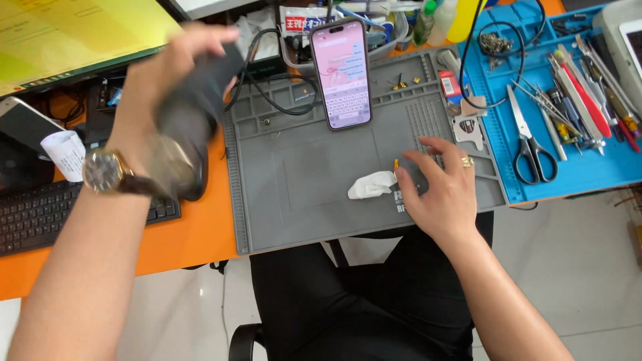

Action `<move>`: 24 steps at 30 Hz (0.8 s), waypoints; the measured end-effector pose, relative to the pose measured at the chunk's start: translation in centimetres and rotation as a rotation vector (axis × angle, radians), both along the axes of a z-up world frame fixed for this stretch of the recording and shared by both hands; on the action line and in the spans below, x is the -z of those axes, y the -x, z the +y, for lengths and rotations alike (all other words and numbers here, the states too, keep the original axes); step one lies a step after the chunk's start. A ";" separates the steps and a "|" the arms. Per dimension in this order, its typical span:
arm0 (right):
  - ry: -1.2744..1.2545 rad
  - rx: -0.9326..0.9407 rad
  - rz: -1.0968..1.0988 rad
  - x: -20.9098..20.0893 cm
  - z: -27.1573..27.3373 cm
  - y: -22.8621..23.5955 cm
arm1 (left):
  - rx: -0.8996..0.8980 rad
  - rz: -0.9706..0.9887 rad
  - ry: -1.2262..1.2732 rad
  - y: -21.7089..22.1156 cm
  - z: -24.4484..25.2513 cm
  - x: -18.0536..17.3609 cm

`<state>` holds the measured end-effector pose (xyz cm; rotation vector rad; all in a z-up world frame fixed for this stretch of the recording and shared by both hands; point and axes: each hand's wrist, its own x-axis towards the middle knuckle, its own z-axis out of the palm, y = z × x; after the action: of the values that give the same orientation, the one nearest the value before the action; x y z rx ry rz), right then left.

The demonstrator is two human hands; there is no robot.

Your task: The person cleans a white earbud with a tissue, then wraps a strip of copper tape around its stem. They use scissors to cut the tape and later apply heat to the taped area using a heat gun.

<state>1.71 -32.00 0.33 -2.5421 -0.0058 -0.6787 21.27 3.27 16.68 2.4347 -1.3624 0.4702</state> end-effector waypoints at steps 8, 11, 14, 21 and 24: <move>0.103 -0.022 -0.046 0.8 0.0 0.2 | -0.175 -0.558 -0.423 6.7 3.3 11.2; 0.086 -0.029 -0.052 0.6 0.3 0.9 | -0.202 -0.612 -0.408 7.4 2.7 13.4; 0.000 -0.117 -0.002 -0.6 0.1 0.6 | -0.155 -0.603 -0.373 7.0 2.7 15.2; 0.161 -0.388 0.039 -7.5 -0.1 -5.8 | -0.001 -0.381 -0.390 5.0 4.3 16.3; 0.386 -0.381 -0.070 -10.8 0.3 -11.1 | 0.078 -0.420 -0.423 3.7 4.5 15.7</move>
<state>12.83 -31.71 11.10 -2.7578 -0.6872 -0.6597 17.55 7.78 1.00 2.6997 -1.8861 0.7754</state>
